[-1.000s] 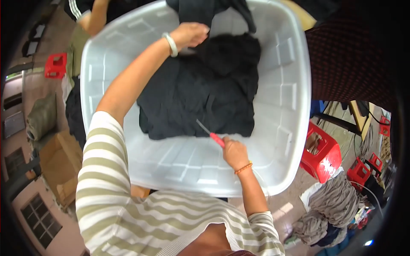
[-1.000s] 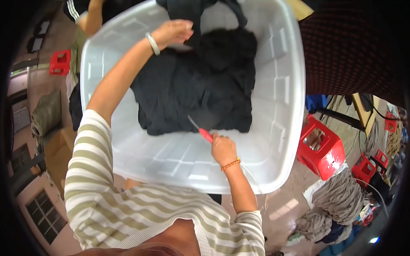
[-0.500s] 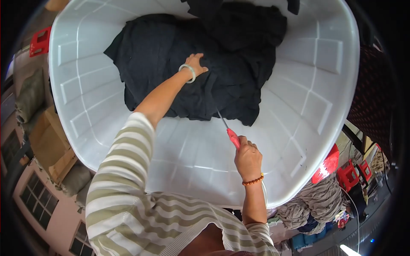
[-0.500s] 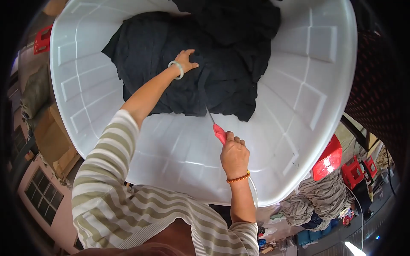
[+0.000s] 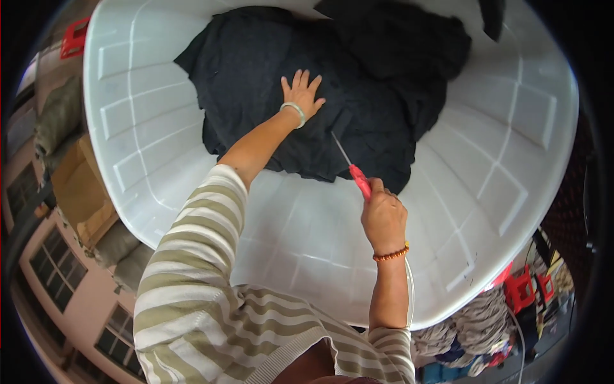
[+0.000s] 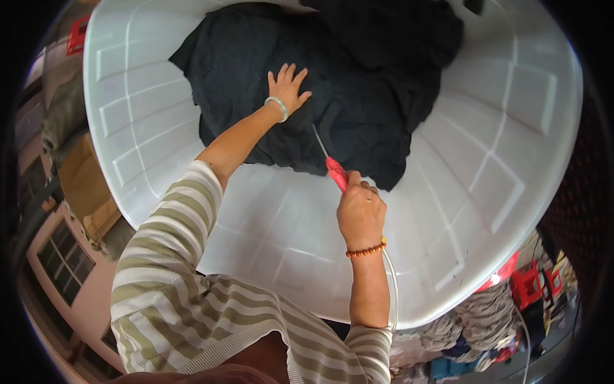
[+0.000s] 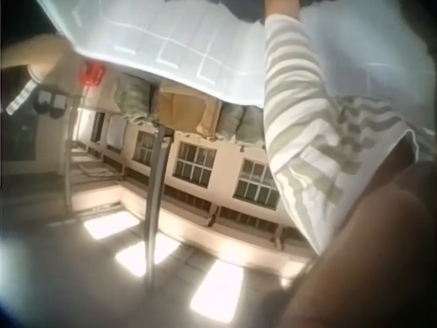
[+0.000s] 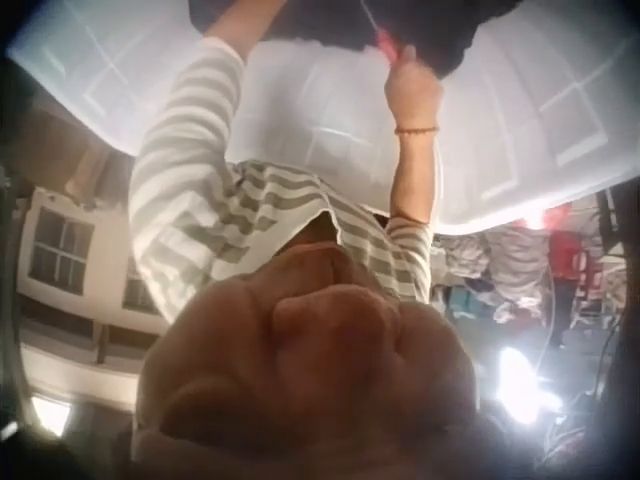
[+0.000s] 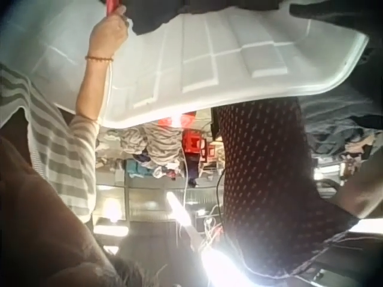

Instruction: Trimming loose threads from black garments using a pneumatic tool in a sewing factory.

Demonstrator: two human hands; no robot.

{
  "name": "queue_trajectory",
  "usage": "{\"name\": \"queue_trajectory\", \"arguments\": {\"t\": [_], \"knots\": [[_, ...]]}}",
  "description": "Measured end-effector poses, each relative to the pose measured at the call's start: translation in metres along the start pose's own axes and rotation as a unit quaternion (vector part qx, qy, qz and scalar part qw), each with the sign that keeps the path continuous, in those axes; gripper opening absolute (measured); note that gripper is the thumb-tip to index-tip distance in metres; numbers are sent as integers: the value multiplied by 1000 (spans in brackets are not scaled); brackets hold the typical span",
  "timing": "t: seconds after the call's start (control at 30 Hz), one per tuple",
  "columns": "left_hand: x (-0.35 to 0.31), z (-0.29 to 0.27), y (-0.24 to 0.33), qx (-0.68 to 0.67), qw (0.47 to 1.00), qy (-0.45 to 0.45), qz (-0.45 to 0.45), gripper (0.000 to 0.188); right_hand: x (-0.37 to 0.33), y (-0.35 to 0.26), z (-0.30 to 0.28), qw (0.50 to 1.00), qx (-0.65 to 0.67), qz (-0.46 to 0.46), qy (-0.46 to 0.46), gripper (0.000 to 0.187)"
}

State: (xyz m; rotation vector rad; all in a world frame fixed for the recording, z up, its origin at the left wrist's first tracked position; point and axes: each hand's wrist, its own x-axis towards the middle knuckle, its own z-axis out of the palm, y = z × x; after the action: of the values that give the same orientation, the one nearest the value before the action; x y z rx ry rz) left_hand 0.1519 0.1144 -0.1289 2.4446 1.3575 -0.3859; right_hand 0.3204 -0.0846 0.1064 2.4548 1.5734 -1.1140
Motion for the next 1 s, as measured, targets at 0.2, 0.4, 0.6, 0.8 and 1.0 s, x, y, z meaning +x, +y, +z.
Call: {"name": "queue_trajectory", "arguments": {"t": [0.2,0.4,0.6,0.8,1.0], "knots": [[5,-34,-87,-90,938,102,-318,92,-6,4,12,999,-41,-16,2,20],[-20,-28,-148,-253,941,42,-223,33,-11,-4,18,997,-69,-14,-35,19],[-165,-8,-72,-278,928,-234,87,18,-18,-18,15,997,-69,-24,-39,20],[-230,16,-71,-373,915,-118,-95,38,-30,-32,15,995,-86,-32,-41,20],[-125,-55,-90,-266,910,194,-252,93,-45,-40,30,993,-105,-19,-56,18]]}}
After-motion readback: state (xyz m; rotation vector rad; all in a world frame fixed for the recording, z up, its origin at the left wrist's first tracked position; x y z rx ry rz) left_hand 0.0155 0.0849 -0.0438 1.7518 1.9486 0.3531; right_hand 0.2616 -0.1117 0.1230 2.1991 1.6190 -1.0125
